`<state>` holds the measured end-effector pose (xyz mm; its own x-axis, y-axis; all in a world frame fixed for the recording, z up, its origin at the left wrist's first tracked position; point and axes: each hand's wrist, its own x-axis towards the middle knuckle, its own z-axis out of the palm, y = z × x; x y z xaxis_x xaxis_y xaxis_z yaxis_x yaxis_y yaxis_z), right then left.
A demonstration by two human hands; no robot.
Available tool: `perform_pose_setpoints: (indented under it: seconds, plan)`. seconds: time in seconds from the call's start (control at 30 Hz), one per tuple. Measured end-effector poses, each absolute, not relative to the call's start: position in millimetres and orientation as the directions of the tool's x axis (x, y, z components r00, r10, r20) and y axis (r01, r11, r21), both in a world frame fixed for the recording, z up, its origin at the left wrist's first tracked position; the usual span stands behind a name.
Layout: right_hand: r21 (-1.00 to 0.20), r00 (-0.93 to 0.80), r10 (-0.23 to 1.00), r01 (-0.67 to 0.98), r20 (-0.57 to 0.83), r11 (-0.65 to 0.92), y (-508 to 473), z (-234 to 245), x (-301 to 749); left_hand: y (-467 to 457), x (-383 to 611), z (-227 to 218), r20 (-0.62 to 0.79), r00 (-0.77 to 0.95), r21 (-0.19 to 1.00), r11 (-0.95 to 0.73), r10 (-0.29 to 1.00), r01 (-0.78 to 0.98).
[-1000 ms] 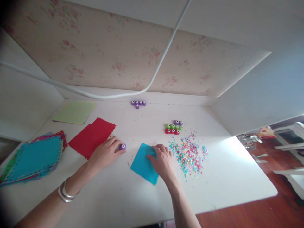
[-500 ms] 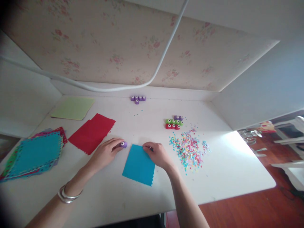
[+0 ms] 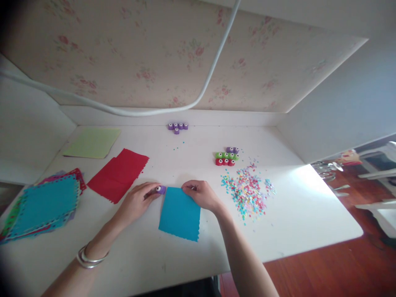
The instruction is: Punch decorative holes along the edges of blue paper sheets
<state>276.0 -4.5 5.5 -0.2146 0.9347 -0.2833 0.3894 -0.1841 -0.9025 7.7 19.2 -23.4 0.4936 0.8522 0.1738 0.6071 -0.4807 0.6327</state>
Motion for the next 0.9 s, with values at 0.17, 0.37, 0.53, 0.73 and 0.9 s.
perform_pose_setpoints:
  seconds: [0.17, 0.37, 0.53, 0.73, 0.9]
  plan:
    - [-0.903, -0.223, 0.925, 0.374, -0.306, -0.209, -3.4, 5.2, 273.7, 17.6, 8.5, -23.2, 0.204, 0.500, 0.621, -0.506, 0.842, 0.598]
    - [-0.907, -0.211, 0.922, 0.344, -0.325, -0.241, -4.0, 3.0, 274.4, 18.1, 8.8, -23.8, 0.228, 0.498, 0.612, -0.521, 0.837, 0.595]
    - [-0.905, -0.226, 0.917, 0.352, -0.328, -0.237, -4.3, 3.3, 273.9, 17.9, 9.4, -23.1, 0.224, 0.501, 0.605, -0.522, 0.836, 0.601]
    - [-0.908, -0.236, 0.917, 0.354, -0.320, -0.225, -3.5, 3.9, 270.7, 18.2, 9.7, -23.4, 0.236, 0.497, 0.611, -0.525, 0.835, 0.593]
    - [-0.913, -0.239, 0.917, 0.337, -0.319, -0.229, -4.8, 2.9, 270.0, 19.0, 9.1, -24.2, 0.225, 0.506, 0.604, -0.527, 0.832, 0.598]
